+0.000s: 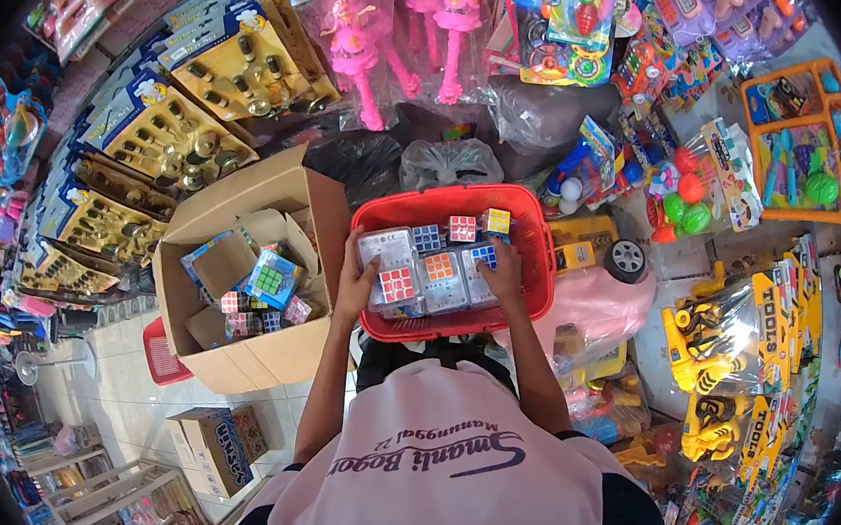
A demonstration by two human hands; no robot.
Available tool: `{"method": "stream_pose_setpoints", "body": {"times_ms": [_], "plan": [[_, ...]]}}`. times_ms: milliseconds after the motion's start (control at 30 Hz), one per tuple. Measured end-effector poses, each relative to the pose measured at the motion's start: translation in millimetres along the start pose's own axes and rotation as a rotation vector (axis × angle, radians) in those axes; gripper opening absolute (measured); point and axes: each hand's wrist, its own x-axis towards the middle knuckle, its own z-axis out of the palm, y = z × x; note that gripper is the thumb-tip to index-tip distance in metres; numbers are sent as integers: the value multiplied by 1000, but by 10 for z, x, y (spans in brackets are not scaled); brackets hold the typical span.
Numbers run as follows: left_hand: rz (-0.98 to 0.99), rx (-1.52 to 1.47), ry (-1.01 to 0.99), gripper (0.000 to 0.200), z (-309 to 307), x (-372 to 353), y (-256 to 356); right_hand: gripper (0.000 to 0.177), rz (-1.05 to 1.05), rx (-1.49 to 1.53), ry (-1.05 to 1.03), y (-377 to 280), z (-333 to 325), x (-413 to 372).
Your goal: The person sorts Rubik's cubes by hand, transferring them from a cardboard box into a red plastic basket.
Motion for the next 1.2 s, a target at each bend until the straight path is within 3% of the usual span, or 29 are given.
{"method": "stream_pose_setpoints", "body": {"times_ms": [100, 200, 233, 300, 400, 567, 667, 833, 900, 967, 1067, 1200], "plan": [[-99, -101, 13, 56, 10, 14, -53, 56, -14, 194, -166, -96, -34, 25], [-253, -404, 29, 55, 125, 52, 121, 48, 202, 895, -586, -416, -18, 33], [-278, -431, 44, 52, 193, 65, 283, 48, 363, 974, -617, -612, -34, 34], [-239, -410, 34, 50, 272, 139, 218, 49, 693, 1119, -682, -952, -64, 16], [-161, -262, 38, 48, 302, 196, 100, 55, 731, 1480, -818, -1010, 36, 52], [-78, -126, -31, 49, 233, 172, -106, 50, 708, 1474, -869, -958, 8, 71], [-96, -147, -64, 49, 220, 116, -142, 54, 789, 1680, -927, -988, 47, 27], [-89, -94, -63, 47, 186, 45, -151, 45, 823, 1823, -926, -890, 194, -50], [-150, -74, -106, 42, 113, 8, -195, 41, 588, 1515, -834, -868, 162, -105], [-146, -134, -43, 40, 38, -28, -191, 39, 661, 1441, -680, -1047, 58, -78], [-141, -145, -18, 37, -27, -40, -147, 45, 468, 811, -712, -1167, -61, -52], [-247, -14, -118, 38, -39, -225, -135, 54, -142, 140, -581, -1163, 301, -128]]}}
